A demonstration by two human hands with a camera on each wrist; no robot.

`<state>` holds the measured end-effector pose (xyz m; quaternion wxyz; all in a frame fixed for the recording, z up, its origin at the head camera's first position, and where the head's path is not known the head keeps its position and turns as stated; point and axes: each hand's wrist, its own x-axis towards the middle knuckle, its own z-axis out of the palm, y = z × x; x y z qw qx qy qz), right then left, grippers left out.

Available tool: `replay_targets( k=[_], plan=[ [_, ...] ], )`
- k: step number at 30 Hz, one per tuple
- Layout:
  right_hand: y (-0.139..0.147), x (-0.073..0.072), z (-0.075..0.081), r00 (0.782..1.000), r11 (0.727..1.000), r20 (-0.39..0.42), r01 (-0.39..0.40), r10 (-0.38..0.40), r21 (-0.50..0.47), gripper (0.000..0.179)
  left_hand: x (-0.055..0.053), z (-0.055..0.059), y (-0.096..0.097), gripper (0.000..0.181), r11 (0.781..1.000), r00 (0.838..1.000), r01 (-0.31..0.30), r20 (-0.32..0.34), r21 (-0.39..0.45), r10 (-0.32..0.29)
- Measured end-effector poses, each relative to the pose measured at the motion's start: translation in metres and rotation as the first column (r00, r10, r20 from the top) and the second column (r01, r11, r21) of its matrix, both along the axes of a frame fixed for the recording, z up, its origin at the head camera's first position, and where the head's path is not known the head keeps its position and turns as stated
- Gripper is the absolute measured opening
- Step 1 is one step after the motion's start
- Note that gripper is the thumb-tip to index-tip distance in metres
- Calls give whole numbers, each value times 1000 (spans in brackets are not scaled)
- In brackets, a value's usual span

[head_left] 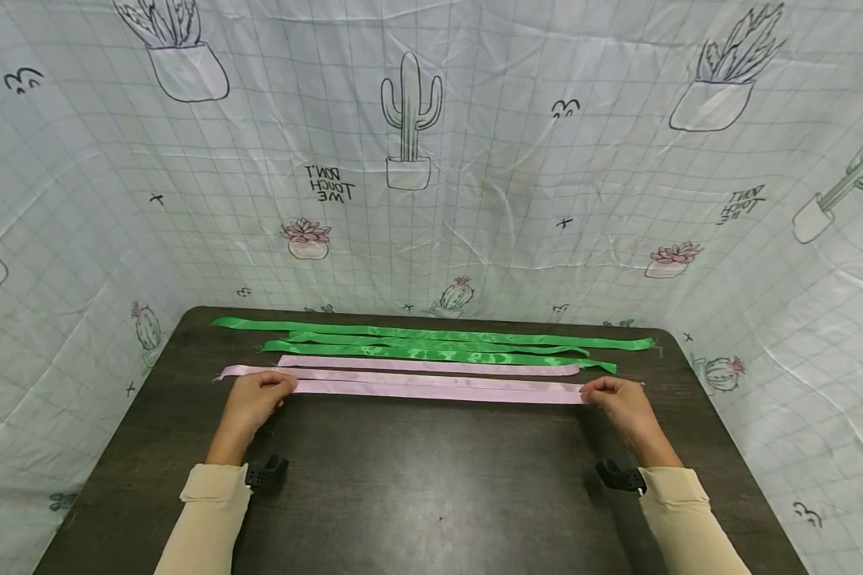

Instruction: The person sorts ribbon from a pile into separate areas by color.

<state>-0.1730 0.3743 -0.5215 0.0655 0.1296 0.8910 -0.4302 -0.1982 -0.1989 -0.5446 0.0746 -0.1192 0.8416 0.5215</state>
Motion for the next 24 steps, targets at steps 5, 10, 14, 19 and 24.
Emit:
replay_targets(
  k=[5, 10, 14, 19, 24],
  plan=[
    [-1, 0, -1, 1000, 1000, 13, 9, -9, 12, 14, 1, 0, -2, 29, 1000, 1000, 6, -12, -9, -6],
    [-1, 0, -2, 1000, 1000, 19, 8, -9, 18, 13, 3, -2, -2, 24, 1000, 1000, 17, -17, -19, -17],
    [-1, -1, -8, 1000, 1000, 8, 5, -5, 27, 13, 4, -4, 1, 20, 998, 999, 9, -43, -62, -12],
    [-2, -3, -15, 1000, 999, -18, 12, -11, 46, 11, 0, -6, 4, 19, 990, 994, -18, -106, -137, 3],
    [-4, -4, -17, 999, 997, -43, 27, -24, 69, 10, -2, -8, 5, 16, 985, 990, -29, -140, -169, 5]
  ],
)
